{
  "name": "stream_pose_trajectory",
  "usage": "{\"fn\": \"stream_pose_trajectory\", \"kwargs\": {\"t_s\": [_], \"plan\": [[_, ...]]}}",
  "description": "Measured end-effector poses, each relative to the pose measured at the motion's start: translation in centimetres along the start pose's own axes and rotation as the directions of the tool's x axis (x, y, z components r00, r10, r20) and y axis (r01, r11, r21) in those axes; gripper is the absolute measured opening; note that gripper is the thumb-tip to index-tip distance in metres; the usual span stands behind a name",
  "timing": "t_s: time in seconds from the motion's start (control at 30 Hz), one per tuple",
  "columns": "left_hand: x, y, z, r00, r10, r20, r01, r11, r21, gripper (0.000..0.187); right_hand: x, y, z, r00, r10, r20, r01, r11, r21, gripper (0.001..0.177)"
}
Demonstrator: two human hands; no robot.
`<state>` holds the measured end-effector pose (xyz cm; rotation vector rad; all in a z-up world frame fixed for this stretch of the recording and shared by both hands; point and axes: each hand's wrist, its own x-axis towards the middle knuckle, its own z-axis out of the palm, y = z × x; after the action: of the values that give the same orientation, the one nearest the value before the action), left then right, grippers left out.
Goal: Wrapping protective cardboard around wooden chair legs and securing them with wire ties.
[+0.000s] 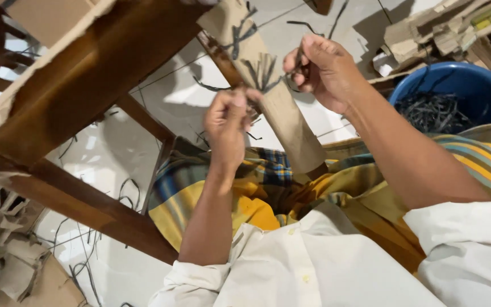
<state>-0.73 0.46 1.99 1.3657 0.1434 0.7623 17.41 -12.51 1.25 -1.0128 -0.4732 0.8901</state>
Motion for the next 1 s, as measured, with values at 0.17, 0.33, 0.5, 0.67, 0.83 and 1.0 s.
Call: {"fn": "stream_pose_trajectory", "kwargs": {"t_s": [0.17,0.33,0.5,0.67,0.83,1.0], "plan": [[-0.4,0.8,0.2,0.97,0.111,-0.216,-0.045,0.956,0.29,0.023,-1.6,0.1,0.2,0.995,0.074,-0.072,-0.069,0.996,0.065,0.032],[-0.5,1.6,-0.2,0.964,-0.086,-0.253,0.044,0.985,-0.165,0.012,-3.7,-1.9,1.2,0.914,0.265,-0.308,-0.326,0.931,-0.164,0.017],[-0.7,2.1,-0.9,0.975,-0.215,0.048,0.205,0.805,-0.557,0.021,-5.1,-2.1,0.4,0.912,0.24,-0.332,-0.319,0.925,-0.209,0.014],[-0.6,2.8,-0.3,0.964,-0.111,0.24,0.253,0.654,-0.713,0.024,-5.9,-1.6,0.0,0.917,0.23,-0.325,-0.307,0.929,-0.208,0.015],[-0.6,2.4,0.0,0.947,-0.058,0.314,0.29,0.573,-0.767,0.026,-6.8,-2.1,0.2,0.91,0.235,-0.34,-0.322,0.92,-0.224,0.017],[-0.6,3.9,0.8,0.925,-0.115,0.362,0.364,0.545,-0.756,0.027,-7.4,-1.9,-0.4,0.919,0.216,-0.331,-0.296,0.93,-0.216,0.015]]}}
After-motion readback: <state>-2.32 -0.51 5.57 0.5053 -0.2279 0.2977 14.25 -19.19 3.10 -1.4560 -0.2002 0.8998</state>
